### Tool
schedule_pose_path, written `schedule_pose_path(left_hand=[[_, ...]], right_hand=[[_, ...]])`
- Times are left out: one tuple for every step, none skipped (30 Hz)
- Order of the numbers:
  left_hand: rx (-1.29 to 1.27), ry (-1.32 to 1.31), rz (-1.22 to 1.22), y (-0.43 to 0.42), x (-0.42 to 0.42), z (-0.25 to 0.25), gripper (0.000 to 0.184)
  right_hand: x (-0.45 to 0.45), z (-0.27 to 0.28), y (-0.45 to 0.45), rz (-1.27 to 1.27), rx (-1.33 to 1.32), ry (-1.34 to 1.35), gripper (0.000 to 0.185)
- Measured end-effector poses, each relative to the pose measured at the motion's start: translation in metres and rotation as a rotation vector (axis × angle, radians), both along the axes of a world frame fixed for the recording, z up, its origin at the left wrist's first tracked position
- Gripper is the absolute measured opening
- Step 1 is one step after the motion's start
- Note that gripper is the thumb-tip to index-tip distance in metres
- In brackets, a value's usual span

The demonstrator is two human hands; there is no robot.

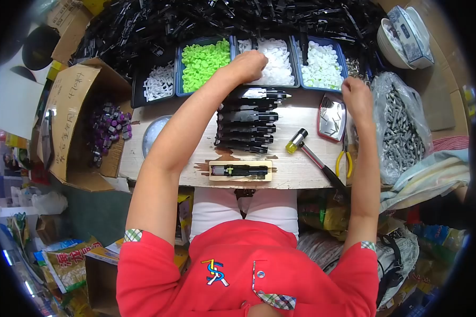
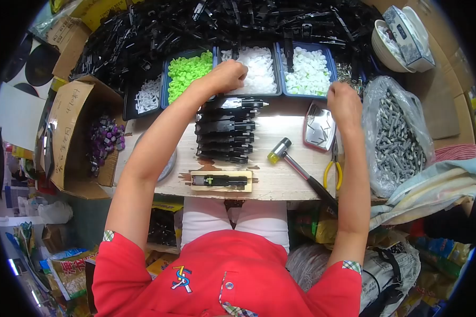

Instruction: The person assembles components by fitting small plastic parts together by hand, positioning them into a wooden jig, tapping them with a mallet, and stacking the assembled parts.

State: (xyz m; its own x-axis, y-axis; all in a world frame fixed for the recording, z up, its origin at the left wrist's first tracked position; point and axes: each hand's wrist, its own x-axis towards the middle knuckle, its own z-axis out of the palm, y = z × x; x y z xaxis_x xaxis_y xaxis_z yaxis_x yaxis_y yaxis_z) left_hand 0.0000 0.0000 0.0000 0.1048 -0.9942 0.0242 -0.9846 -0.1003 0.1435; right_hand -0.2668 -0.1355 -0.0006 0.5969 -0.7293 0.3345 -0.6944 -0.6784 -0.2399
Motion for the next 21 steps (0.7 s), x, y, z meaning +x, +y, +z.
schedule_pose_path(left_hand=[[-0.022, 0.054, 0.006, 0.002, 0.003, -0.001, 0.011], [-0.045, 0.11, 0.009, 0.004, 0.005, -0.002, 0.011], [-0.075, 0.115, 0.001, -0.002, 0.009, 0.001, 0.011], [-0.149, 0.216, 0.011, 0.001, 0.012, 0.001, 0.011], [-0.225, 0.316, 0.019, 0.002, 0.014, 0.0, 0.011], [-0.274, 0.467, 0.069, 0.006, 0.014, -0.001, 0.011], [-0.301, 0.498, 0.116, 0.011, 0.009, 0.009, 0.011], [-0.319, 0.635, 0.181, 0.019, 0.003, 0.018, 0.011], [-0.335, 0.768, 0.249, 0.03, -0.006, 0.029, 0.012], [-0.335, 0.767, 0.245, 0.04, -0.012, 0.037, 0.012], [-0.368, 0.924, 0.267, 0.051, -0.017, 0.044, 0.013], [-0.399, 1.081, 0.291, 0.063, -0.023, 0.048, 0.013], [-0.402, 1.077, 0.296, 0.075, -0.031, 0.05, 0.013], [-0.444, 1.238, 0.277, 0.088, -0.039, 0.05, 0.015], [-0.488, 1.4, 0.257, 0.102, -0.048, 0.05, 0.016], [-0.502, 1.46, 0.221, 0.117, -0.058, 0.048, 0.016], [-0.517, 1.52, 0.182, 0.13, -0.069, 0.044, 0.016], [-0.51, 1.562, 0.201, 0.142, -0.079, 0.038, 0.017], [-0.491, 1.64, 0.208, 0.154, -0.089, 0.032, 0.018], [-0.469, 1.716, 0.263, 0.165, -0.099, 0.026, 0.019], [-0.447, 1.793, 0.323, 0.176, -0.108, 0.021, 0.02]], right_hand=[[-0.004, -0.004, 0.011, 0.03, 0.033, -0.015, 0.012], [-0.009, -0.009, 0.017, 0.058, 0.066, -0.028, 0.013], [-0.012, -0.014, 0.014, 0.08, 0.106, 0.02, 0.013], [-0.015, -0.021, 0.02, 0.11, 0.109, 0.075, 0.012], [-0.016, -0.025, 0.027, 0.137, 0.11, 0.129, 0.013], [-0.017, -0.028, 0.032, 0.124, 0.112, 0.133, 0.013], [-0.017, -0.031, 0.035, 0.156, 0.084, 0.123, 0.014], [-0.016, -0.033, 0.038, 0.19, 0.058, 0.111, 0.014], [-0.015, -0.033, 0.041, 0.185, 0.058, 0.112, 0.014], [-0.013, -0.034, 0.043, 0.179, 0.075, 0.164, 0.013], [-0.011, -0.033, 0.046, 0.174, 0.092, 0.215, 0.013], [-0.01, -0.031, 0.049, 0.175, 0.092, 0.229, 0.011], [-0.009, -0.032, 0.051, 0.181, 0.093, 0.227, 0.011], [-0.009, -0.033, 0.053, 0.179, 0.058, 0.242, 0.012], [-0.01, -0.035, 0.055, 0.178, 0.024, 0.259, 0.012], [-0.01, -0.038, 0.054, 0.187, 0.024, 0.256, 0.012], [-0.011, -0.044, 0.051, 0.175, 0.006, 0.241, 0.012], [-0.013, -0.048, 0.049, 0.163, -0.012, 0.228, 0.011], [-0.016, -0.044, 0.051, 0.17, -0.015, 0.229, 0.011], [-0.02, -0.038, 0.054, 0.173, -0.003, 0.148, 0.013], [-0.023, -0.035, 0.055, 0.178, 0.011, 0.071, 0.014]])
